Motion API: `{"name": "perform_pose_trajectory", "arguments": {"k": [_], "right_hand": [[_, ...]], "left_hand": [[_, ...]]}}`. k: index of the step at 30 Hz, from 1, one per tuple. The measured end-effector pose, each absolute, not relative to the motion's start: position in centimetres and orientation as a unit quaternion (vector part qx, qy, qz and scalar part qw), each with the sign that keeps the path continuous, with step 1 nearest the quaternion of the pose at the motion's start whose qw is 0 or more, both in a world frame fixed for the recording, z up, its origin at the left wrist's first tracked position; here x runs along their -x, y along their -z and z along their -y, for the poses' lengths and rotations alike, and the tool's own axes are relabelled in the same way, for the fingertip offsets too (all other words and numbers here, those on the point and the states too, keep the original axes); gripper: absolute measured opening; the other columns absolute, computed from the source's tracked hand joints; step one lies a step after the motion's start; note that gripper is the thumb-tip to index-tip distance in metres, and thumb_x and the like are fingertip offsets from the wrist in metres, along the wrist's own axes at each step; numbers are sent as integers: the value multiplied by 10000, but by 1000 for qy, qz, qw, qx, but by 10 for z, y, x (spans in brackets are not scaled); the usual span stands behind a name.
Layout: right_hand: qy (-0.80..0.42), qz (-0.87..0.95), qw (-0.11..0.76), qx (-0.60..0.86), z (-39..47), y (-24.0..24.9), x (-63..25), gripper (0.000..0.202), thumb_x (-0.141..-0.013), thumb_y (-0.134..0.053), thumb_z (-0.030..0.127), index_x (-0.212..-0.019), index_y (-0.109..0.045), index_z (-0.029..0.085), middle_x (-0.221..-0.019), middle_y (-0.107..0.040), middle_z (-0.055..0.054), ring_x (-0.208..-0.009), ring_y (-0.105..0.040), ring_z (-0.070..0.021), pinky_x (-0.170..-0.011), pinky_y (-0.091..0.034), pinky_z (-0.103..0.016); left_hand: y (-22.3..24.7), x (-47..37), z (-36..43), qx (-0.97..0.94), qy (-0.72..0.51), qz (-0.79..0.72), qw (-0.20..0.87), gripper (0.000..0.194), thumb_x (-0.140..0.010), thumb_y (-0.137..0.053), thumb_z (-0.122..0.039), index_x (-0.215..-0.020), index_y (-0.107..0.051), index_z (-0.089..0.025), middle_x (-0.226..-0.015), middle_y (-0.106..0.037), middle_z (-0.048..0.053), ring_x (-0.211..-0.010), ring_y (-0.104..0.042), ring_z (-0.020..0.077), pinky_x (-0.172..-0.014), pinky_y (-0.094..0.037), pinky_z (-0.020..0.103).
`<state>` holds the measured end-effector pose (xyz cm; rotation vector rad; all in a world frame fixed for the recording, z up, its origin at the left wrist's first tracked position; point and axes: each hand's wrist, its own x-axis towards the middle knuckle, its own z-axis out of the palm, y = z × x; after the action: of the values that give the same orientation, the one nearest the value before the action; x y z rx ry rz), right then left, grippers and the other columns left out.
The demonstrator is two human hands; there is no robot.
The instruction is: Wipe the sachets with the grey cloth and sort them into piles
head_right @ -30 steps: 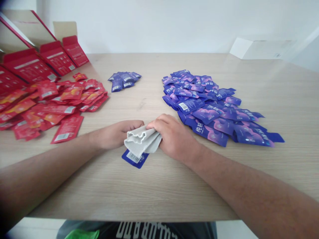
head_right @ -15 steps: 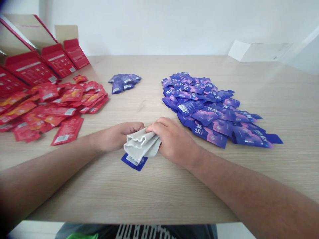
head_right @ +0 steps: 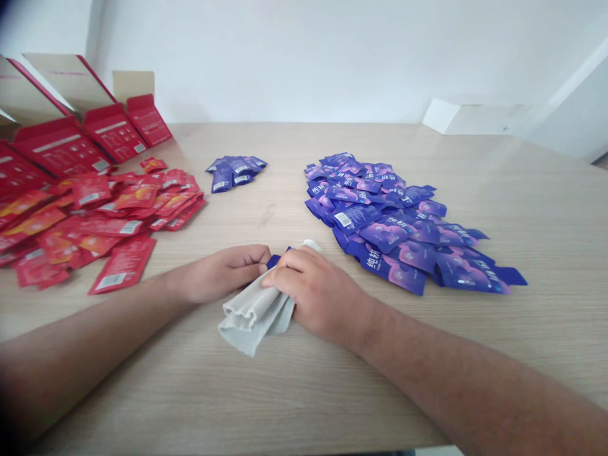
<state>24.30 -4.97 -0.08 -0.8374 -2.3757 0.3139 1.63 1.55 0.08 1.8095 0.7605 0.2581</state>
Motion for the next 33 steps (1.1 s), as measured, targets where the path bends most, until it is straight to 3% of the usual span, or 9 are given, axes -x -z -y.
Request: {"name": "perform_pose_trajectory", "arguments": {"k": [5,10,15,21,28,33], "right_hand": [[-115,868,316,365,47,3,-244,230,-906,-616,91,-1119,-665,165,-1066,-658,-95,-1020,-585,-242,-920,-471,-404],[-130,903,279,299,54,2,-239,192,-941,-614,154,-1120,-682,162,-1058,-659,-89,-986,-574,-229,-891,-480,-376],[-120,883,289,349,52,1,-241,222,-906,-623,104,-1109,-678,173,-1053,-660,-82,-980,-571,-233,-880,-467,-386],[-134,911,257,293,58,0,-237,167,-950,-613,189,-1100,-685,173,-1023,-652,-77,-966,-563,-228,-874,-472,-369],[-116,883,281,357,53,0,-240,199,-915,-624,125,-1099,-677,179,-1035,-646,-78,-977,-564,-232,-887,-463,-388],[-132,913,240,302,60,-1,-235,172,-940,-625,186,-1101,-684,195,-1016,-647,-68,-953,-565,-225,-856,-476,-370]], "left_hand": [[0,-16,-16,-745,-116,-328,570,249,-993,-474,-410,-862,-464,-199,-707,-461,-56,-598,-454,93,-534,-357,211],[-2,-15,-17,-781,-109,-325,522,260,-988,-498,-407,-844,-485,-191,-735,-455,-52,-653,-442,97,-596,-392,223],[-2,-15,-17,-761,-104,-339,543,257,-998,-469,-430,-877,-468,-203,-700,-454,-64,-589,-440,96,-532,-356,223],[-2,-14,-17,-772,-122,-337,525,259,-987,-497,-424,-871,-490,-193,-723,-442,-60,-625,-425,95,-567,-381,225],[2,-14,-18,-738,-143,-359,552,268,-986,-480,-451,-911,-493,-194,-687,-461,-64,-577,-432,95,-524,-367,220],[-2,-15,-17,-729,-151,-367,557,281,-982,-500,-455,-898,-497,-187,-676,-429,-73,-563,-381,82,-514,-336,206]]}}
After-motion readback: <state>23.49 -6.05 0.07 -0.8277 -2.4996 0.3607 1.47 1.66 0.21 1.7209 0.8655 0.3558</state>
